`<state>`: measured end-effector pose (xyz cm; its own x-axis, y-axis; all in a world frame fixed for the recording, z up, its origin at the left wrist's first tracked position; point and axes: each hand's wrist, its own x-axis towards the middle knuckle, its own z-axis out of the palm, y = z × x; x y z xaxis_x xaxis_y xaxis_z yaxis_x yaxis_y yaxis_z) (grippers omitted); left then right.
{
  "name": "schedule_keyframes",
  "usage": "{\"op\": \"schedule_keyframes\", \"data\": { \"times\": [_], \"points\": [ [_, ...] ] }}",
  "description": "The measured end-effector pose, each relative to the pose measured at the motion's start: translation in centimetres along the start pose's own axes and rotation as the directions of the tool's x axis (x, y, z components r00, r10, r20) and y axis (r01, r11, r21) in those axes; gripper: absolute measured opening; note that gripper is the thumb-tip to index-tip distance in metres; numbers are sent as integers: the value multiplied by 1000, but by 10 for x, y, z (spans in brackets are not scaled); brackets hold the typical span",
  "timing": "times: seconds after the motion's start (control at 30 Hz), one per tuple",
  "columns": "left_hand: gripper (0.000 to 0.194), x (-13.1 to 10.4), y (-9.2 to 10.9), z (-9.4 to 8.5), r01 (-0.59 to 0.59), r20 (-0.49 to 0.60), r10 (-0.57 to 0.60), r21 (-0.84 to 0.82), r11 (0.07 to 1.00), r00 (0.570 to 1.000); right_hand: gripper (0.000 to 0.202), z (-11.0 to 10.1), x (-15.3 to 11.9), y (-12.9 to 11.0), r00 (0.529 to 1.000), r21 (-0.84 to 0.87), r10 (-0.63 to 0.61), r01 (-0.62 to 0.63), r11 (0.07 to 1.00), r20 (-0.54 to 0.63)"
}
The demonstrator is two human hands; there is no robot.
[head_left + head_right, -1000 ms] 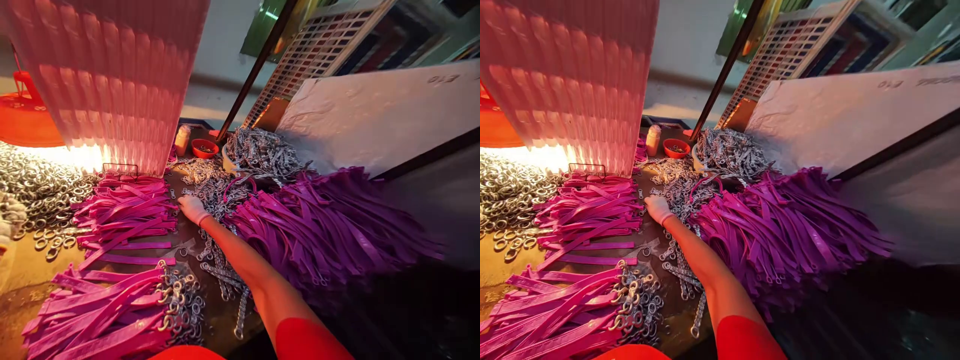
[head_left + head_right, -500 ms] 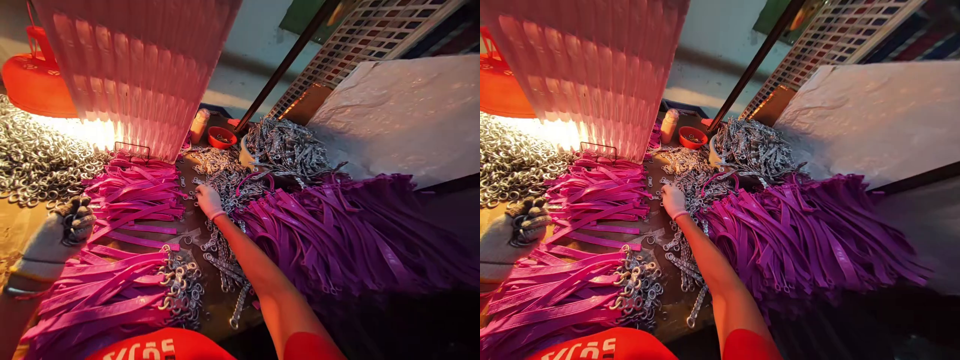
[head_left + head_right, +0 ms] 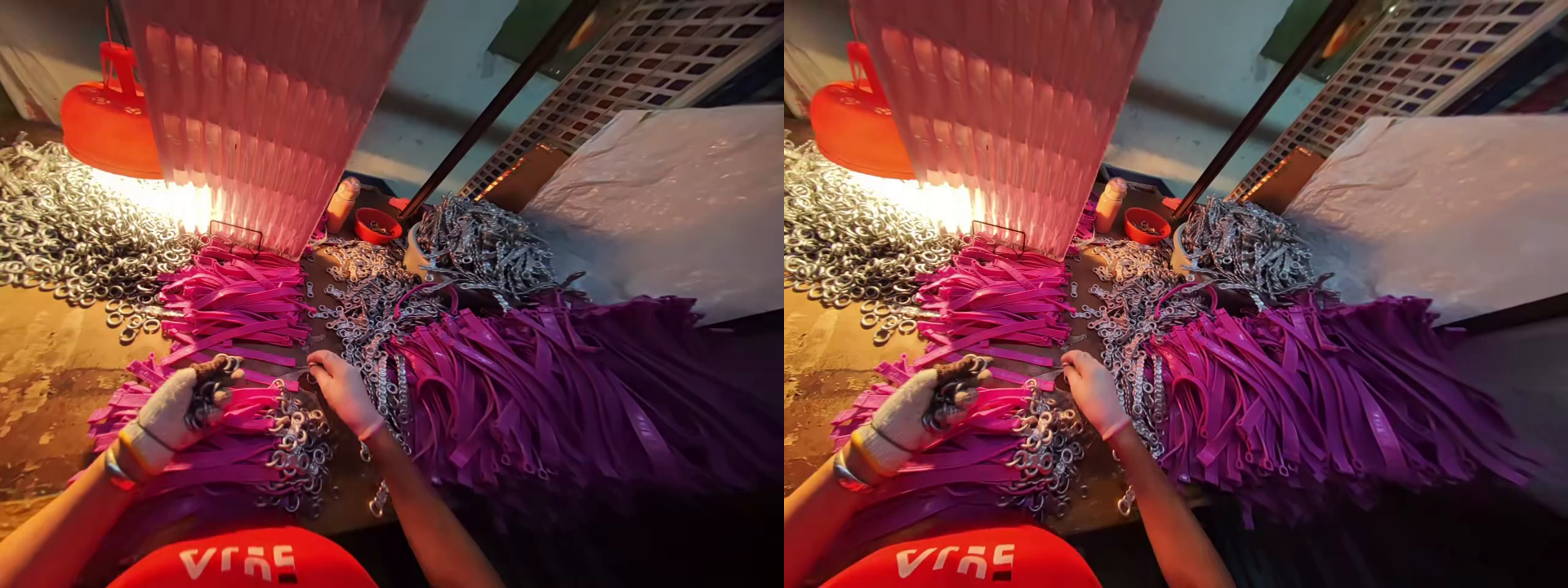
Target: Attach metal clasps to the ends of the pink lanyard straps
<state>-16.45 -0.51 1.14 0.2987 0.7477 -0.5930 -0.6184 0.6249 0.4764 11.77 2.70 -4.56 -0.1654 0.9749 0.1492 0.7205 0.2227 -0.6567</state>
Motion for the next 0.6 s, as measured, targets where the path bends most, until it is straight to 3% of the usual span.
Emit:
{"op": "schedule_keyframes", "data": {
  "times": [0.1, 0.27, 0.4, 0.5, 0.6],
  "points": [
    [21, -1, -17, 2, -19, -66, 26, 99, 995, 997, 21, -1, -14, -19, 998, 90, -51, 54, 994, -35],
    [23, -8, -23, 0, -110, 12, 110, 149, 983, 994, 24, 0, -22, -66, 978, 147, -206, 198, 969, 38],
    [17, -19, -14, 6, -139, -14, 142, 146, 980, 990, 25, 26, -4, -106, 899, -47, -304, 335, 941, 315],
    [17, -29, -11, 10, -170, -35, 177, 150, 974, 984, 20, 53, 17, -124, 783, -193, -232, 407, 893, 577],
    [14, -36, -14, 10, -144, -25, 149, 128, 981, 989, 19, 72, 27, -125, 727, -245, -153, 410, 878, 669]
  ]
}}
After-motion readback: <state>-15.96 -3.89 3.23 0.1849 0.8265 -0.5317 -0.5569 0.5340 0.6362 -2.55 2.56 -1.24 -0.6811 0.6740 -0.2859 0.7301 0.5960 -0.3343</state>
